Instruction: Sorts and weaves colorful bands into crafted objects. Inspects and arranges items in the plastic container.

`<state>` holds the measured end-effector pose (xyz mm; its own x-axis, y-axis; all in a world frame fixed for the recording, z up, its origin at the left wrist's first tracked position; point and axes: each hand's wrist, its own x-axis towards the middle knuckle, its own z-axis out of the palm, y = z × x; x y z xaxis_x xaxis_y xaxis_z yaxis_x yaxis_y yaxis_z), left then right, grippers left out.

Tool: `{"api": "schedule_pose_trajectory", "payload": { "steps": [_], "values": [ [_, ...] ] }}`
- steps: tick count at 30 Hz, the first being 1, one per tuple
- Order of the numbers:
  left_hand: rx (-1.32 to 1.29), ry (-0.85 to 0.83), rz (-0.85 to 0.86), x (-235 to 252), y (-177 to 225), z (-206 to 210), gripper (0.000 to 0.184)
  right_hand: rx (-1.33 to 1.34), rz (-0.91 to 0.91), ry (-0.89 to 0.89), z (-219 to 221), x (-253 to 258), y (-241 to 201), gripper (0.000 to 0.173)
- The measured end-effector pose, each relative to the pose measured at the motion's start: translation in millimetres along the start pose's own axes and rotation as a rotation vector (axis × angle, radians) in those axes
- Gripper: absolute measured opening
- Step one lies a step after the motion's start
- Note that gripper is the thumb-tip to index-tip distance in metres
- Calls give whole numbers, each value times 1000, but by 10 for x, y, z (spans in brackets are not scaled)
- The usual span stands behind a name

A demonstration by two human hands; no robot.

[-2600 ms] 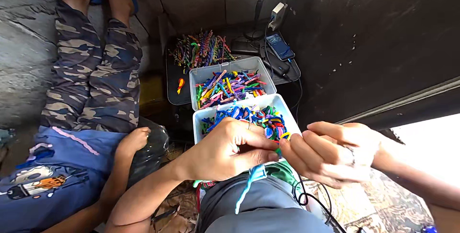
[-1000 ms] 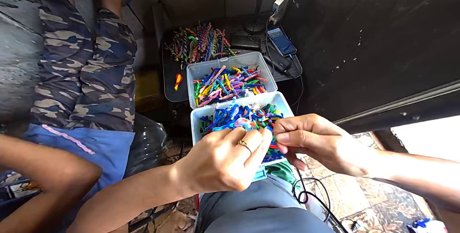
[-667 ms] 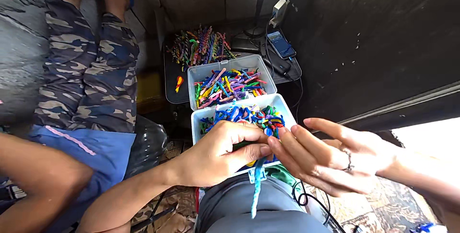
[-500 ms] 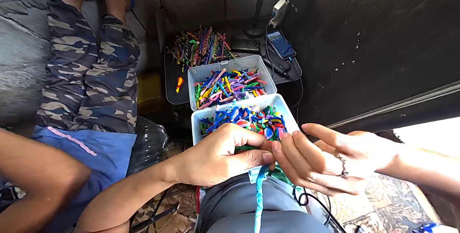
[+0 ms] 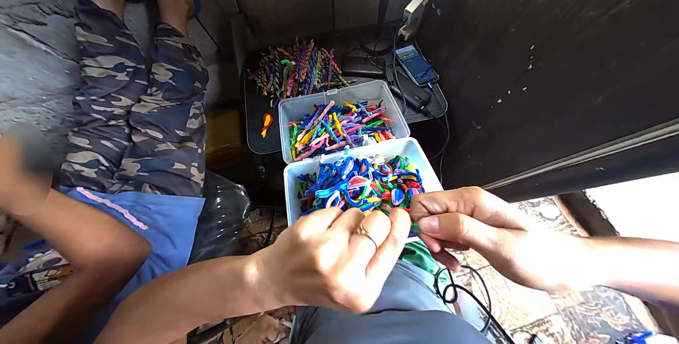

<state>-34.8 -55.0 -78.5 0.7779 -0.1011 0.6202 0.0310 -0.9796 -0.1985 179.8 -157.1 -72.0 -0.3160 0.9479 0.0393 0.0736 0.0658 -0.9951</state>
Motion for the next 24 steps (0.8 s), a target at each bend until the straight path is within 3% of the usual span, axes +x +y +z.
{"api": "schedule_pose_trajectory", "payload": {
  "steps": [4,6,7,10,14,16,17,19,22,24],
  "values": [
    [-813,-92,-303,13,-186,-15,26,-355,-373,2,-174,69,63,33],
    [-1247,-180,-394,48,-262,-26,26,-414,-478,-49,-272,106,24,38],
    [-1418,-214,-413,61,-281,-8,24,-415,-530,-86,-297,121,0,32],
    [-1738,-282,-389,106,-263,52,18,-390,-699,-134,-274,166,-56,19],
    [-1937,-353,-308,177,-202,104,16,-340,-839,-153,-216,167,-98,9],
    [-1850,-312,-265,205,-185,107,17,-400,-844,-94,-186,122,-111,9],
    [-1684,-234,-231,215,-172,91,21,-439,-830,-33,-162,95,-99,12],
    [-1128,-38,-168,224,-138,57,28,-456,-782,114,-124,76,-25,17],
    [-180,150,-159,196,-21,142,19,-433,-720,371,-108,181,136,17],
    [104,161,-176,185,12,259,15,-368,-668,465,-109,283,226,14]
  ]
}}
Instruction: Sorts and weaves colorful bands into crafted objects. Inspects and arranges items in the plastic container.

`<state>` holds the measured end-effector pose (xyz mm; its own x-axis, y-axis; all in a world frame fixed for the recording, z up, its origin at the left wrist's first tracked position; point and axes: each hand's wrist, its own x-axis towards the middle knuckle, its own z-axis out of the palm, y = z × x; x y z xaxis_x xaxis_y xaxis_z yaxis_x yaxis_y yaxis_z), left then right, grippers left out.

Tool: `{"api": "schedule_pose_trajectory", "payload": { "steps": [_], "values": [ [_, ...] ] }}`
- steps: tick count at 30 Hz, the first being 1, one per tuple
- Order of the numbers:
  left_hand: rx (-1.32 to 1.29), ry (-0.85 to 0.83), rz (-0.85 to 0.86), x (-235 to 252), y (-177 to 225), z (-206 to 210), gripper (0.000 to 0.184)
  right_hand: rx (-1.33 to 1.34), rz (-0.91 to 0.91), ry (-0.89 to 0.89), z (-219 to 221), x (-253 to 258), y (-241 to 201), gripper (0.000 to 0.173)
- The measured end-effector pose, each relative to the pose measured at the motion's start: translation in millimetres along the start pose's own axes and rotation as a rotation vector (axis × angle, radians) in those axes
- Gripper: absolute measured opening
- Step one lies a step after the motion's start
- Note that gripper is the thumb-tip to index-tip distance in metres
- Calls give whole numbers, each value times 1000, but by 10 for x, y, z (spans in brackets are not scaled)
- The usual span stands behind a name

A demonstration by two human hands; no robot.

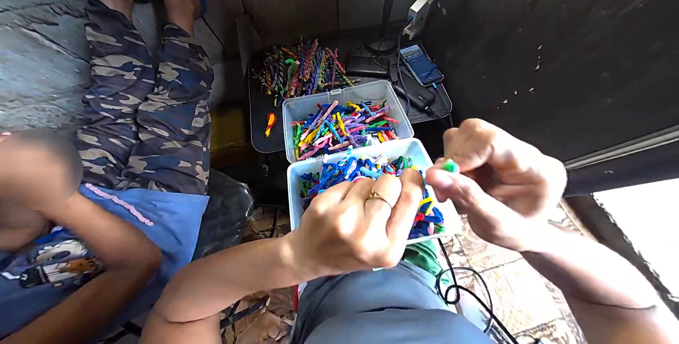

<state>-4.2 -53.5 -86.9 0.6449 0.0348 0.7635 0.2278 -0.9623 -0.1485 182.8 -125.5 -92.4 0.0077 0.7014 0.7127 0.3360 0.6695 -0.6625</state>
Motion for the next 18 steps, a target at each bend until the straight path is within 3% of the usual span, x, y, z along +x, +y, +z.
{"api": "schedule_pose_trajectory", "payload": {
  "steps": [2,5,8,11,13,16,18],
  "values": [
    [-111,-21,-61,-15,-63,89,17,100,130,26,26,16,84,14],
    [-799,-179,-301,35,-206,56,25,399,283,-122,-57,98,209,9],
    [-1482,-342,-511,97,-295,-12,24,592,161,-324,-149,196,335,21],
    [-1780,-433,-577,110,-297,2,23,588,58,-280,-101,218,299,9],
    [-1575,-362,-482,88,-282,23,23,476,48,-188,-47,174,227,12],
    [-511,-85,-202,2,-161,98,20,135,40,-26,71,73,152,16],
    [-18,-12,-136,-81,-46,194,15,-74,12,52,158,16,179,18]
  ]
}}
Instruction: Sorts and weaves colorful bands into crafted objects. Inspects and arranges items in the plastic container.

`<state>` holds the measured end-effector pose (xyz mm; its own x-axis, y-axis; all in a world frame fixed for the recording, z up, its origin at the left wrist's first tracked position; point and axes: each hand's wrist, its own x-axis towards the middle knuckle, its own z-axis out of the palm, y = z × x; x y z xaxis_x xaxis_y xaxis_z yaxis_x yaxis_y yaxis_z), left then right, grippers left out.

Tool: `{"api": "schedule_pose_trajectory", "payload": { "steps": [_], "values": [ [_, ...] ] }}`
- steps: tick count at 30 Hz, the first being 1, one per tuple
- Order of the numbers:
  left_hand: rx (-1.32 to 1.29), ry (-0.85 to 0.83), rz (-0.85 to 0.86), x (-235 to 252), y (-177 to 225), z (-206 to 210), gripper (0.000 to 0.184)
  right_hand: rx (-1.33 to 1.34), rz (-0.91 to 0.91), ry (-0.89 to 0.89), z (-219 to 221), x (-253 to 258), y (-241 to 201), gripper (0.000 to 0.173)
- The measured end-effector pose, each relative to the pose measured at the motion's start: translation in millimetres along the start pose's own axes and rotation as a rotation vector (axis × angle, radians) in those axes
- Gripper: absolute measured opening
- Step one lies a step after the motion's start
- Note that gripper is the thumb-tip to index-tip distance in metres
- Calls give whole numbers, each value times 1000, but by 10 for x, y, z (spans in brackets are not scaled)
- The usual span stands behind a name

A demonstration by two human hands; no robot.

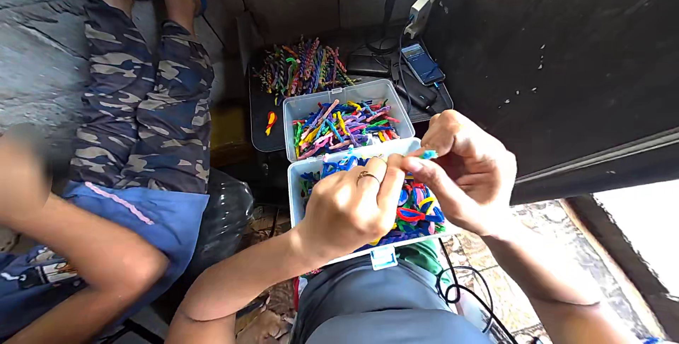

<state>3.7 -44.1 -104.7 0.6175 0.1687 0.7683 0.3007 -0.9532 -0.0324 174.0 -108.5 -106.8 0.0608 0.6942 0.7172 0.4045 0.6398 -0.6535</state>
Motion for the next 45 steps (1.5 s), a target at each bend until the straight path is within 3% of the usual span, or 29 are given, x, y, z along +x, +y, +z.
{"api": "schedule_pose_trajectory", "payload": {
  "steps": [2,4,6,9,11,13,17,18,20,23,26,28,35,40,42,45],
  "values": [
    [-8,-4,-37,-41,-13,57,16,-37,39,20,43,-25,24,18],
    [-403,-91,-175,-24,-86,19,22,128,175,-36,13,6,24,15],
    [-963,-231,-336,18,-180,-54,23,399,273,-138,-55,51,61,9],
    [-1656,-438,-542,57,-236,-96,23,651,189,-332,-131,131,176,15],
    [-1835,-535,-557,60,-246,-80,22,652,108,-328,-122,146,187,12],
    [-1657,-473,-488,49,-235,-83,23,527,103,-227,-105,119,116,12],
    [-360,-96,-116,-70,-42,-30,21,180,164,-7,-32,23,-7,16],
    [-217,-57,-87,-106,3,4,20,143,171,4,-15,6,-19,17],
    [-344,-72,-139,-127,-1,3,26,205,220,-37,-24,4,-10,18],
    [-943,-213,-278,-94,-77,-90,30,530,297,-189,-97,22,88,13],
    [-1379,-340,-396,-42,-123,-145,30,721,226,-303,-133,39,163,23],
    [-1486,-397,-435,-26,-151,-148,30,701,173,-257,-122,44,146,16],
    [-1400,-526,-432,14,-322,-155,22,424,84,-238,-155,47,57,11],
    [-1186,-620,-326,71,-466,-160,18,179,-13,-310,-189,27,67,12],
    [-1023,-567,-259,65,-462,-158,19,103,-31,-282,-178,3,75,12],
    [-705,-348,-205,-8,-299,-129,22,-77,-54,-127,-97,-53,68,15]
  ]
}}
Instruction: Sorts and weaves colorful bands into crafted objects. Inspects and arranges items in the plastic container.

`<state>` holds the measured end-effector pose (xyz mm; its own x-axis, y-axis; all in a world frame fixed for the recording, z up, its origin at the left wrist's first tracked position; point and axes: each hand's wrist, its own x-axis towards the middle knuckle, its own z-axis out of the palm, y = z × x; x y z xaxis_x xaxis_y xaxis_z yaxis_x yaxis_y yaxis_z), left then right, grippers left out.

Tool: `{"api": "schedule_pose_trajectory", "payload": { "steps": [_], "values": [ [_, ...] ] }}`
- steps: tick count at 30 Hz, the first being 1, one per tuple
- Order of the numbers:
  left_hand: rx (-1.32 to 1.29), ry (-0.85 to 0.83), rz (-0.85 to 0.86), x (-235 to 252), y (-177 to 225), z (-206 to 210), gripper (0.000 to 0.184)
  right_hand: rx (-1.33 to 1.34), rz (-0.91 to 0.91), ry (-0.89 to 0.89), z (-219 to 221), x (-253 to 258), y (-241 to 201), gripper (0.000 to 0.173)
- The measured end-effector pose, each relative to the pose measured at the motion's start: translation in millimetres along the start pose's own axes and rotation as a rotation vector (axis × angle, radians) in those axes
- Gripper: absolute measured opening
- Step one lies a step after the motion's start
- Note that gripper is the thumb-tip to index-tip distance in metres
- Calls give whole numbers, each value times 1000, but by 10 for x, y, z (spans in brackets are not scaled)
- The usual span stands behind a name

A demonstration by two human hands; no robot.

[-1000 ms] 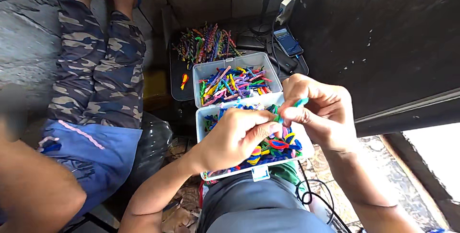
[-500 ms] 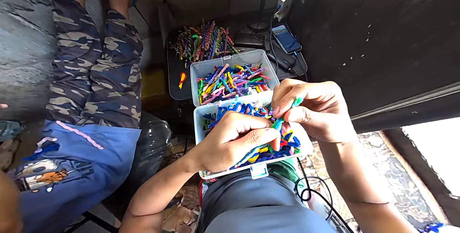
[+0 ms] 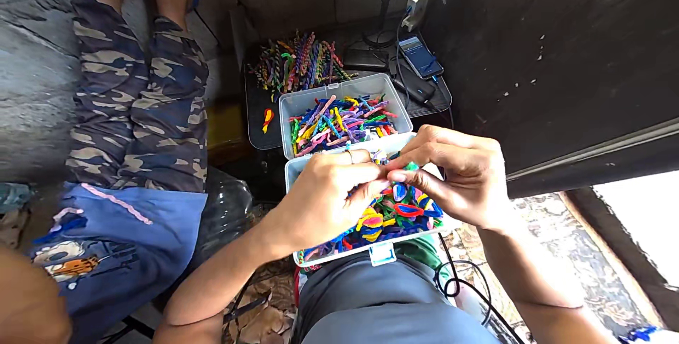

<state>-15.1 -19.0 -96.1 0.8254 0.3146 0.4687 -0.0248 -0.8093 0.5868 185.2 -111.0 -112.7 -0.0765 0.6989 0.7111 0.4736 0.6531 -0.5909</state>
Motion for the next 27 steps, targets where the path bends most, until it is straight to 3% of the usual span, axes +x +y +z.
{"api": "schedule_pose_trajectory", "payload": {
  "steps": [4,6,7,9,12,15,18,21,24,27],
  "values": [
    [537,271,180,-103,77,242,17,-65,60,131,166,-81,-50,20],
    [561,285,190,-138,85,276,18,-15,97,179,236,-129,-88,22],
    [443,250,159,-151,101,255,21,46,123,199,254,-145,-112,23],
    [-34,83,46,-172,137,135,28,249,185,193,221,-160,-161,22],
    [-633,-151,-71,-172,148,5,29,520,210,-9,83,-142,-197,20],
    [-968,-258,-127,-172,169,30,24,719,126,-170,76,-117,-170,19],
    [-1062,-295,-115,-158,199,70,24,712,28,-102,109,-126,-170,9],
    [-746,-146,-23,-171,215,80,26,451,52,51,135,-170,-274,15],
    [-121,93,86,-219,299,136,29,196,53,146,206,-225,-331,21],
    [433,301,132,-273,381,286,19,-1,22,235,306,-258,-329,19]
  ]
}}
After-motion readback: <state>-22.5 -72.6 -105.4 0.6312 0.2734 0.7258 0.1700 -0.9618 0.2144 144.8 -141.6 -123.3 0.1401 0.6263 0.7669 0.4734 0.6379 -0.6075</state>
